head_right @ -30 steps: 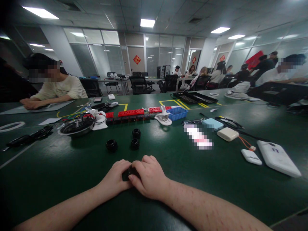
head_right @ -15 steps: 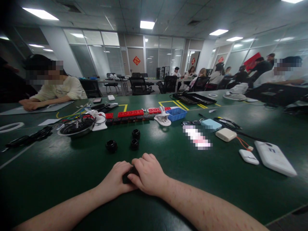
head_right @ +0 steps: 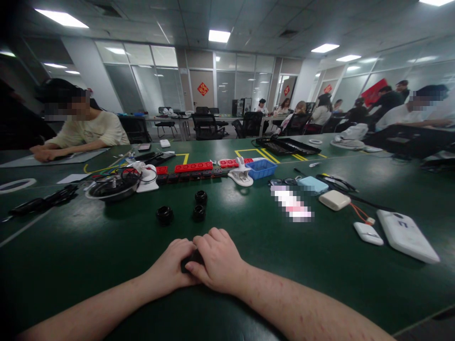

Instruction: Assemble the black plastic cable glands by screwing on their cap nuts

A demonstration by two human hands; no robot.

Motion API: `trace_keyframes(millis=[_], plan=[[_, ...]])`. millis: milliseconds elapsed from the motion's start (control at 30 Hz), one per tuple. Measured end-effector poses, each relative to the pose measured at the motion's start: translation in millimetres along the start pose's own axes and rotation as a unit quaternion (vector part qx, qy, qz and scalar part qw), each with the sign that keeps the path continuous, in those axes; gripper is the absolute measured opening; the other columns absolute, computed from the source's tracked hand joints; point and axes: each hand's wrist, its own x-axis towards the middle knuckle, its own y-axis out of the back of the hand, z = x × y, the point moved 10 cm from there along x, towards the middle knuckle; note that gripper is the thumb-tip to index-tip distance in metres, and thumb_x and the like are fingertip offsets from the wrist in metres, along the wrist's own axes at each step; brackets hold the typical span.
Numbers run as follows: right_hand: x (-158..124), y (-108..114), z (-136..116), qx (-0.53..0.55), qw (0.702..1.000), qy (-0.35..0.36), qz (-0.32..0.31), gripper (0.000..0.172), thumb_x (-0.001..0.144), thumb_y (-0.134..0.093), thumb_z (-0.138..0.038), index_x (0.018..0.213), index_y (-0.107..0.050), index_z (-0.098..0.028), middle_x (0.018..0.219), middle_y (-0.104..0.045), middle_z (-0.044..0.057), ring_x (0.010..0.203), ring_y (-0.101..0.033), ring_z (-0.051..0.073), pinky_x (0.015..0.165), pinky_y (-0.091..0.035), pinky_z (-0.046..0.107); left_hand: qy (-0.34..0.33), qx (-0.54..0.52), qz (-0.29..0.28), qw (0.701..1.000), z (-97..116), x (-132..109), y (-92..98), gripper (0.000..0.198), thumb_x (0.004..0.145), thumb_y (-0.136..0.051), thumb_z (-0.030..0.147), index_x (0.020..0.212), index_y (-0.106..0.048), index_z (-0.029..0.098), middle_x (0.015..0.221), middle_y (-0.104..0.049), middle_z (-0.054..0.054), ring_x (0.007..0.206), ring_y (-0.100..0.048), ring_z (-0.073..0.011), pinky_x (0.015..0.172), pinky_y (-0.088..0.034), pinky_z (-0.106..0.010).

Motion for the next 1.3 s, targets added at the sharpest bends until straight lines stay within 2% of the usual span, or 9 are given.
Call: trace_keyframes(millis=[267,500,700,867,1100,1300], plan=[[0,5,-2,0.039,0.999,-0.007,0.012,0.053,0.086,-0.023,-0.055,0.091,-0.053,-0.012,0.078,-0.055,0.008,0.074,-0.040,0.020,0.068,-0.032,0.035,0.005,0.020,-0.010,1.000,-5,-1,-5.5,0.029,0.065,-0.061,0.045,0.075,-0.055,0.019,0.076,-0.056,0.000,0.073,-0.049,-0.0178,0.070,-0.035,-0.030],[-1,0,-1,0.037,0.999,-0.013,-0.008,0.038,0.080,-0.042,-0.049,0.091,-0.052,-0.014,0.081,-0.055,0.007,0.076,-0.042,0.020,0.070,-0.033,0.034,0.003,0.020,-0.006,1.000,-3,-1,-5.1,0.027,0.066,-0.060,0.043,0.076,-0.055,0.018,0.076,-0.055,0.000,0.073,-0.048,-0.0178,0.070,-0.035,-0.030],[0,-5,1,0.016,0.999,-0.026,-0.036,0.035,0.072,-0.058,-0.044,0.092,-0.052,-0.015,0.084,-0.056,0.005,0.079,-0.043,0.019,0.072,-0.034,0.033,0.013,0.027,-0.014,0.999,-5,0,-6.1,0.022,0.063,-0.062,0.036,0.073,-0.053,0.019,0.076,-0.055,-0.001,0.074,-0.048,-0.0184,0.071,-0.035,-0.030],[0,-9,-1,-0.006,0.999,-0.014,-0.050,0.028,0.073,-0.057,-0.039,0.087,-0.055,-0.016,0.082,-0.055,0.005,0.079,-0.043,0.020,0.072,-0.035,0.033,0.011,0.033,-0.010,0.999,-5,0,-5.1,0.020,0.061,-0.063,0.032,0.069,-0.050,0.018,0.073,-0.053,0.001,0.072,-0.047,-0.0174,0.069,-0.035,-0.029],[-1,-11,-2,-0.018,0.997,-0.010,-0.073,0.030,0.079,-0.050,-0.043,0.090,-0.055,-0.015,0.082,-0.053,0.005,0.079,-0.041,0.019,0.071,-0.034,0.033,0.011,0.025,-0.014,1.000,0,1,-3.5,0.022,0.063,-0.063,0.036,0.068,-0.051,0.018,0.072,-0.053,0.000,0.071,-0.046,-0.0178,0.069,-0.035,-0.030],[-3,-6,-2,-0.016,0.998,-0.022,-0.061,0.024,0.079,-0.048,-0.031,0.096,-0.055,-0.017,0.087,-0.051,0.006,0.081,-0.040,0.020,0.074,-0.033,0.035,0.026,0.024,-0.021,0.999,1,0,-2.3,0.019,0.062,-0.063,0.031,0.071,-0.053,0.018,0.074,-0.054,0.000,0.073,-0.047,-0.0183,0.071,-0.035,-0.031]])
